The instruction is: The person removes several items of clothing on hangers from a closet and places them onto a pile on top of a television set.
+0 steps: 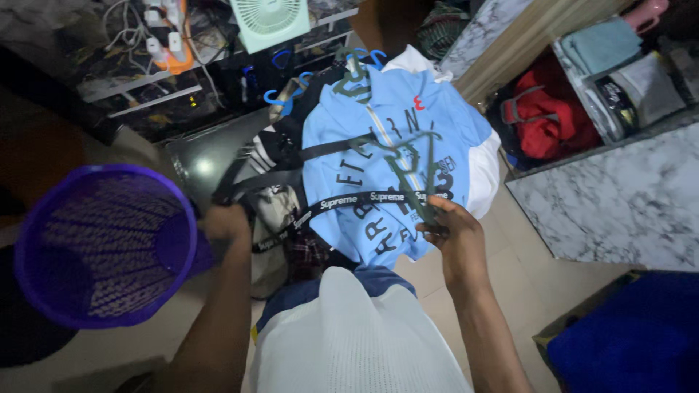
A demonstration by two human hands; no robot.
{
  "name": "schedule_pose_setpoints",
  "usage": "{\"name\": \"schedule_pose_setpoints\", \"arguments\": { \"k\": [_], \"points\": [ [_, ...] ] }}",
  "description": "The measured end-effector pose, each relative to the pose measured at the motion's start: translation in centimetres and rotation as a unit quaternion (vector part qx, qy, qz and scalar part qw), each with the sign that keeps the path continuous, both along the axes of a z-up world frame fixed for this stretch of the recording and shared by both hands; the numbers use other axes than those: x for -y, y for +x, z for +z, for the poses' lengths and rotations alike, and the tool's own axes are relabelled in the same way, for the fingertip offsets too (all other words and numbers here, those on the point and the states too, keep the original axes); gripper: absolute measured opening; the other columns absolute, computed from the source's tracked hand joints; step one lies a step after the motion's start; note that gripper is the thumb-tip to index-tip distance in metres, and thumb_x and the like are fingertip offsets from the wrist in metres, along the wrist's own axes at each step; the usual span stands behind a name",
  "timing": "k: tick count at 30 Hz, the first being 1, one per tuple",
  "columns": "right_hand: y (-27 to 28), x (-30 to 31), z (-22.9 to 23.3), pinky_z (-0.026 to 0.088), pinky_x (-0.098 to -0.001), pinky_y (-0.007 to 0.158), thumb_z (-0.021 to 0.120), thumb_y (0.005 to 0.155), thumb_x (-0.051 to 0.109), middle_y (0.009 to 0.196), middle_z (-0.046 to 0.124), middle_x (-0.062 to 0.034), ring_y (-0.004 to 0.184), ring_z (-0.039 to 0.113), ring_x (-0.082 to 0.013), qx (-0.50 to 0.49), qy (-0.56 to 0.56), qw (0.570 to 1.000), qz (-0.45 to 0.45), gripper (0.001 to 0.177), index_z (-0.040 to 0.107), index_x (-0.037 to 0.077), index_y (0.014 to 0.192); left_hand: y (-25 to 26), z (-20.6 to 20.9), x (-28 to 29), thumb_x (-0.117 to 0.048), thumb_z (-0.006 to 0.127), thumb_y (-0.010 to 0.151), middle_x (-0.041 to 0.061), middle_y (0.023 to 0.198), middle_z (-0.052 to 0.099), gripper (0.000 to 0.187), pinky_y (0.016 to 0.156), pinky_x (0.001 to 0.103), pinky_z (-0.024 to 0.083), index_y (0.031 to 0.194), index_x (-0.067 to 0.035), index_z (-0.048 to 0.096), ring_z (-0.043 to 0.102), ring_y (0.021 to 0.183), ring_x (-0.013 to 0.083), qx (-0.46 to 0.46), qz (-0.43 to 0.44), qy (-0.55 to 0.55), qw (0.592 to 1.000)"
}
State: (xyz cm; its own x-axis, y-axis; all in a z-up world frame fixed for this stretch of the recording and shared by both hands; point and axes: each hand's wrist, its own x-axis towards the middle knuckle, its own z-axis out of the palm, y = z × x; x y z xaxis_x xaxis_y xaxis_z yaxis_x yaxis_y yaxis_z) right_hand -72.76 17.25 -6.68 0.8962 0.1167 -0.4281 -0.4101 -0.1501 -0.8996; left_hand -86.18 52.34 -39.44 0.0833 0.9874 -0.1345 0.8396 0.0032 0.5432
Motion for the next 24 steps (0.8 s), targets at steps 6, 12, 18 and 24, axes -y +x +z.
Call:
{"name": "schedule_pose_setpoints", "arguments": {
  "k": [6, 12, 18, 24],
  "points": [
    [0.3, -1.9, 0.8, 0.050, -0.0307, 0.073, 0.045, 0.095, 0.011, 0.100, 0.071, -0.0100, 0.080, 0.068, -0.0195, 0.008, 0.011, 0.999, 0.031, 0.036, 0.068, 0.000, 0.120, -0.9, -3.1, 1.3, -0.038, 0.086, 0.078, 0.025, 0.110, 0.068, 0.054, 0.087, 0.054, 0.052, 0.112, -0.001, 0.066, 0.066, 0.101, 0.0456, -0.032, -0.039, -0.005, 0.999],
    [-1.4, -2.4, 1.5, 0.050, -0.0312, 0.075, 0.045, 0.099, 0.012, 0.101, 0.069, -0.0068, 0.081, 0.069, -0.0195, -0.028, 0.027, 0.998, 0.048, 0.032, 0.068, 0.001, 0.118, 1.7, -4.8, 2.8, -0.025, 0.082, 0.075, 0.022, 0.152, 0.046, 0.094, 0.117, 0.049, 0.032, 0.155, -0.010, 0.037, 0.040, 0.143, 0.0411, -0.039, -0.254, -0.083, 0.963],
    [-3.4, -0.9, 2.4, 0.051, -0.0314, 0.078, 0.044, 0.099, 0.013, 0.098, 0.069, -0.0080, 0.083, 0.071, -0.0184, -0.044, 0.021, 0.997, 0.057, 0.032, 0.067, 0.003, 0.118, 3.2, -2.6, 3.7, -0.038, 0.092, 0.066, 0.025, 0.164, 0.017, 0.135, 0.127, 0.056, 0.007, 0.161, -0.013, 0.000, 0.013, 0.156, 0.0402, -0.052, -0.317, -0.105, 0.941],
    [-4.6, 1.1, 2.3, 0.049, -0.0314, 0.076, 0.047, 0.096, 0.010, 0.095, 0.070, -0.0077, 0.082, 0.069, -0.0186, -0.055, 0.004, 0.998, 0.041, 0.029, 0.066, 0.003, 0.116, 2.8, 6.8, 7.3, -0.029, 0.097, 0.064, 0.024, 0.170, 0.001, 0.134, 0.114, 0.063, 0.031, 0.166, -0.020, 0.011, 0.011, 0.153, 0.0515, -0.051, -0.283, -0.001, 0.958]
  ]
}}
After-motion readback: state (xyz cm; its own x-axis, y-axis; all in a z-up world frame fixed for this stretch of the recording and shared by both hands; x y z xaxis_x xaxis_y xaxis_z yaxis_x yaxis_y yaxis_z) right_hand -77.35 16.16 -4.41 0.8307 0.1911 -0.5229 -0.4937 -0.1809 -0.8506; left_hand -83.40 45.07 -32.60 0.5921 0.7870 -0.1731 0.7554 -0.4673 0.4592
